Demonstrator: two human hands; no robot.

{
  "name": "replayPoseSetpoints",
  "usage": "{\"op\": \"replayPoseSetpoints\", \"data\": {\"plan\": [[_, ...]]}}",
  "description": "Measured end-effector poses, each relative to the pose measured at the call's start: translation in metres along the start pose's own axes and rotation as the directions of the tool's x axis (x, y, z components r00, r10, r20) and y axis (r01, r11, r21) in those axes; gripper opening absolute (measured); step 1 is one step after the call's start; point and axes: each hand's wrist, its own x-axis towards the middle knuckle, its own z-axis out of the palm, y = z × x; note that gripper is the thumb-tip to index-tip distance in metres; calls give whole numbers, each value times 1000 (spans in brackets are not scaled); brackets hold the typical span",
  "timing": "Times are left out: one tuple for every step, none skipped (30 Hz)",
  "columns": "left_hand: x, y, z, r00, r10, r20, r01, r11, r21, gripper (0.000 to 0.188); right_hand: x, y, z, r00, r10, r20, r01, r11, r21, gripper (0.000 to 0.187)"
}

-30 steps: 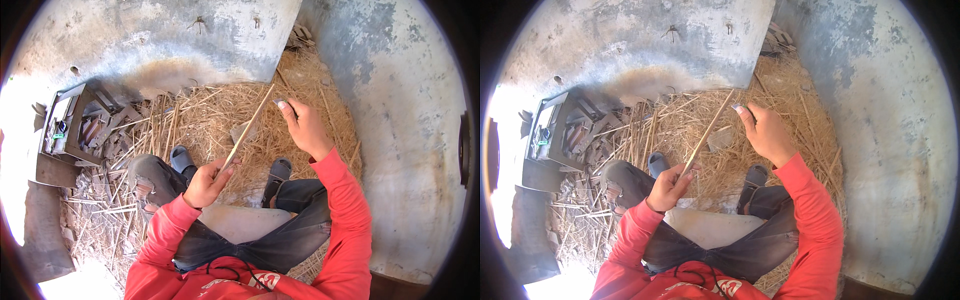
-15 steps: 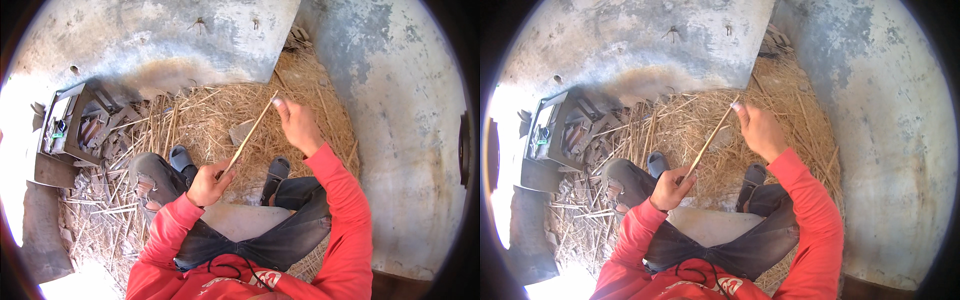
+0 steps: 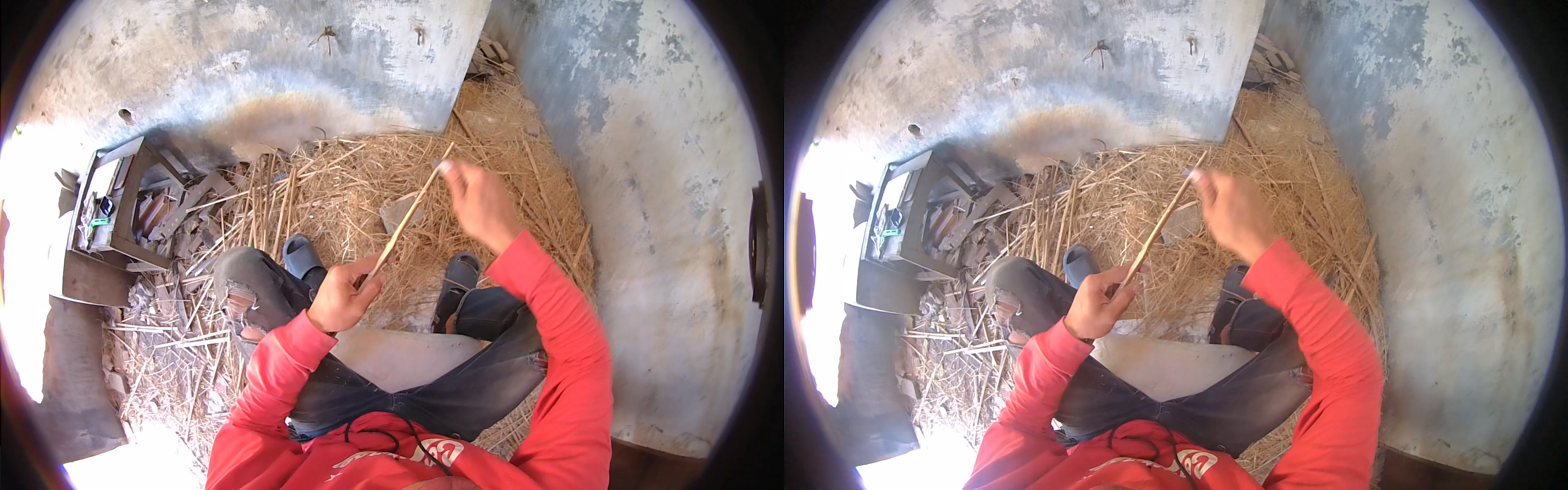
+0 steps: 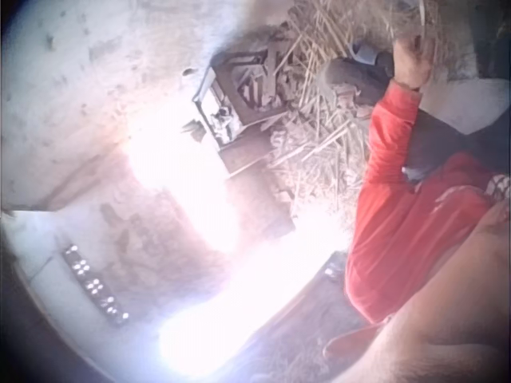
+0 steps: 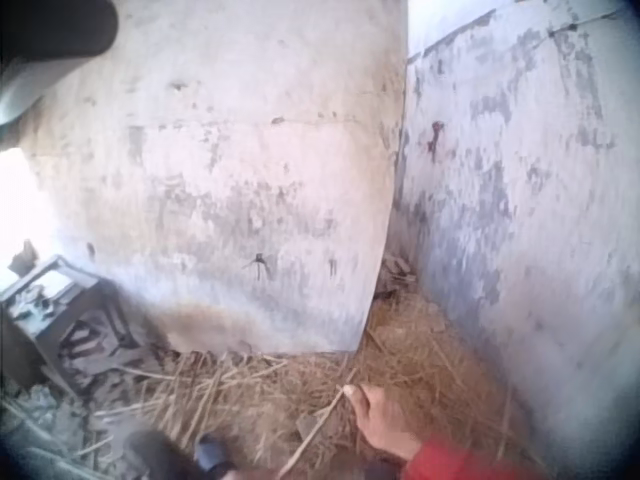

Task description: The person uses a green utility knife to shave and trim a long strip of bamboo, periodically turning it over to work on different sections. They perform the task while sitting on a white plastic lid in a rustic room with a straw-covered floor.

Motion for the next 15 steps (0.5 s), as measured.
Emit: {"op": "replayPoseSetpoints", "data": {"plan": [[0,-2,1,999,35,0,-35,999,-6,33,5,4,-3,997,3,-80,0,999,35,54],[0,-1,1,1000,19,7,-19,1000,1,33,4,7,0,994,-19,-104,21,1000,16,53],[-1,1,0,1000,2,13,-3,1000,7,33,0,10,7,991,-41,-128,41,999,-4,52],[-1,1,0,1000,-14,20,13,1000,13,33,-5,11,11,987,-63,-151,60,998,-25,51],[-3,0,0,999,-30,33,30,1000,7,33,-10,6,8,992,-40,-119,36,999,-38,50],[-6,-2,-1,998,-47,47,47,999,2,33,-11,8,9,989,-67,-130,62,997,-45,50],[-7,-3,-2,996,-63,61,64,998,-3,33,-12,12,12,986,-93,-140,87,995,-52,50],[-9,-6,-2,996,-64,59,64,998,-3,33,-13,13,14,982,-116,-149,109,993,-53,50],[-10,-8,-2,996,-65,57,65,998,-2,33,-12,13,13,984,-111,-138,108,994,-34,51],[-11,-10,-2,996,-66,55,66,998,-2,33,-9,13,10,986,-107,-127,106,994,-15,51],[-10,-7,-2,997,-64,44,64,998,3,33,-8,11,7,988,-99,-115,101,995,5,51],[-7,-2,-2,998,-62,33,61,998,7,32,-7,8,5,992,-79,-97,80,997,14,52],[-7,2,-3,998,-59,22,59,998,11,32,-7,4,6,995,-58,-78,60,998,22,53],[-7,4,-4,997,-75,10,74,997,18,32,-6,0,6,997,-42,-62,43,999,27,55],[-7,6,-7,996,-85,-3,85,996,24,31,-13,-7,9,996,49,73,-50,998,22,58]]}}
